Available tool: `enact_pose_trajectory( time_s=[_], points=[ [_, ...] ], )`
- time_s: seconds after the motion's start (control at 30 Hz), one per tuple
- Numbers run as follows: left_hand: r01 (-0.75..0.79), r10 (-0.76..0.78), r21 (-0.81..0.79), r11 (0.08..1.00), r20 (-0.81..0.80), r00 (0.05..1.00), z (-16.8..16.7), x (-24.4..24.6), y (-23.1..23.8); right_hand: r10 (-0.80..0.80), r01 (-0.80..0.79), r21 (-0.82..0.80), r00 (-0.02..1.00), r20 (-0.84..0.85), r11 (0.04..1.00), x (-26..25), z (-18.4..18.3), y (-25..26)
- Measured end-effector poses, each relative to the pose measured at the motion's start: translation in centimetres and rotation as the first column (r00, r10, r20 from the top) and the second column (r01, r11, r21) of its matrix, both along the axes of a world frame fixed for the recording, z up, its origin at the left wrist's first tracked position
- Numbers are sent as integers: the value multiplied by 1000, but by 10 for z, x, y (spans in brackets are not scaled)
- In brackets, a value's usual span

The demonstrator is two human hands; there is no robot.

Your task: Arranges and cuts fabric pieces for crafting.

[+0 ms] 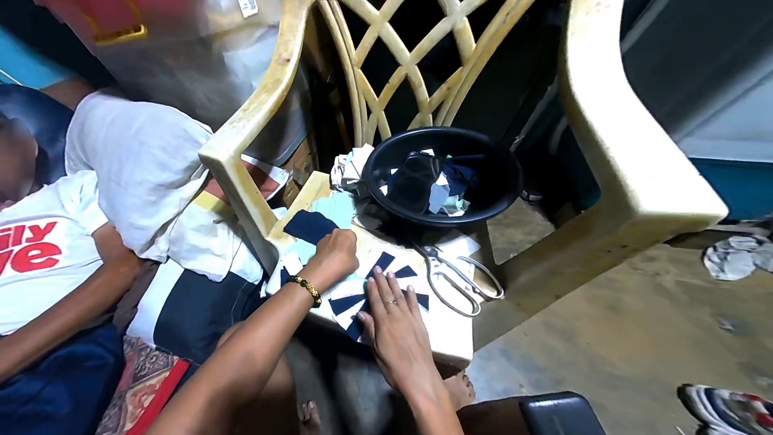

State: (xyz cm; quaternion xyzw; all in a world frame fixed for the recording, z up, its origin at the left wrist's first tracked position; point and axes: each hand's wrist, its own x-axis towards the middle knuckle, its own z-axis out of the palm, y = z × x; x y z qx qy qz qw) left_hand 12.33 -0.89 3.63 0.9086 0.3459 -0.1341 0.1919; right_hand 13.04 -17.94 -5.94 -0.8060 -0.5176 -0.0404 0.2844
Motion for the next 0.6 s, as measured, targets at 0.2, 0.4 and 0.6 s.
enact_pose_trajectory(
  time_s=[0.2,0.4,0.6],
  points=[
    [-35,35,-35,999,-6,999,-2,0,3,-3,2,-52,1000,-16,999,2,-6,1],
    [-3,2,-37,999,-27,1000,1,-1,3,-7,7,-1,1000,28,1000,3,-11,3],
    [0,-2,-70,998,-34,999,0,-1,4,-12,12,-2,1000,21,1000,2,-10,3]
  ],
)
